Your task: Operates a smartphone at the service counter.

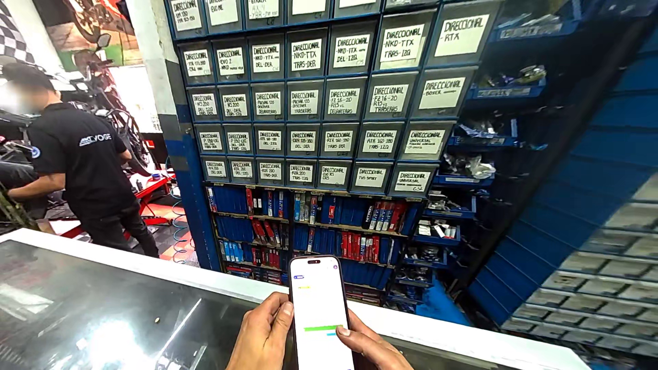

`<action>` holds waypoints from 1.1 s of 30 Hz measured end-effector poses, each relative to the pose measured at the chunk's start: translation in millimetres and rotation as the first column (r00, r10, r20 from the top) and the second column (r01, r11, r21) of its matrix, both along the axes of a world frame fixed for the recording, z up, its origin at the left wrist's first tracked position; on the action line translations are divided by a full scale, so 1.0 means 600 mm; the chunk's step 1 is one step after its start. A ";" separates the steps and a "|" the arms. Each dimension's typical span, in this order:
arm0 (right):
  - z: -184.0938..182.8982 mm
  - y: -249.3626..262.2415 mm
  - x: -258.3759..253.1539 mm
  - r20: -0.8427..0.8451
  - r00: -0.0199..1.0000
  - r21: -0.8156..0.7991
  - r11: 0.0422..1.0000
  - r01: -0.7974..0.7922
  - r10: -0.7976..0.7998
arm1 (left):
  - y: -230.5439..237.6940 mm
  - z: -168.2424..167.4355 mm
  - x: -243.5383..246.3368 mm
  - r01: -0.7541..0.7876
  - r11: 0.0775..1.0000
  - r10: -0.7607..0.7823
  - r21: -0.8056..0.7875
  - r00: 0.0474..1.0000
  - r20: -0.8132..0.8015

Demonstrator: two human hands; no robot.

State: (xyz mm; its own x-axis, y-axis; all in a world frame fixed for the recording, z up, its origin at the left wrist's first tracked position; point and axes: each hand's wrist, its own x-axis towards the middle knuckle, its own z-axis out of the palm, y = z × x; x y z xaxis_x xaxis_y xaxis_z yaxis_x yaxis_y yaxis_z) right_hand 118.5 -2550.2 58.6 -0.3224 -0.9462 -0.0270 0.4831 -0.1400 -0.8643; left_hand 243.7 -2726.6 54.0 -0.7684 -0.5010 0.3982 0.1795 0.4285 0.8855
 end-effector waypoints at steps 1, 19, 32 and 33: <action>-0.001 0.000 0.000 0.001 1.000 -0.002 1.000 0.000 0.000 | 0.000 0.000 0.000 0.001 1.000 -0.001 0.000 1.000 -0.002; 0.002 0.000 0.003 0.009 1.000 0.035 0.999 0.019 -0.019 | 0.001 -0.002 -0.001 0.005 1.000 -0.005 0.020 1.000 -0.014; 0.004 -0.001 0.004 0.003 1.000 0.020 1.000 0.007 -0.007 | 0.002 0.000 0.001 0.003 0.999 -0.002 0.035 1.000 -0.021; 0.003 -0.002 0.004 0.006 1.000 0.019 1.000 0.006 -0.006 | 0.002 0.000 0.000 0.003 0.999 -0.002 0.037 1.000 -0.021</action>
State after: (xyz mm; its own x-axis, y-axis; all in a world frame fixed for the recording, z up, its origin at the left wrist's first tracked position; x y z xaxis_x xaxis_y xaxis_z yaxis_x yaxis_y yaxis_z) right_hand 120.9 -2551.2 60.7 -0.3278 -0.9436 -0.0473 0.4878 -0.1262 -0.8638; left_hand 244.0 -2725.6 53.7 -0.7612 -0.5137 0.3957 0.1997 0.3949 0.8968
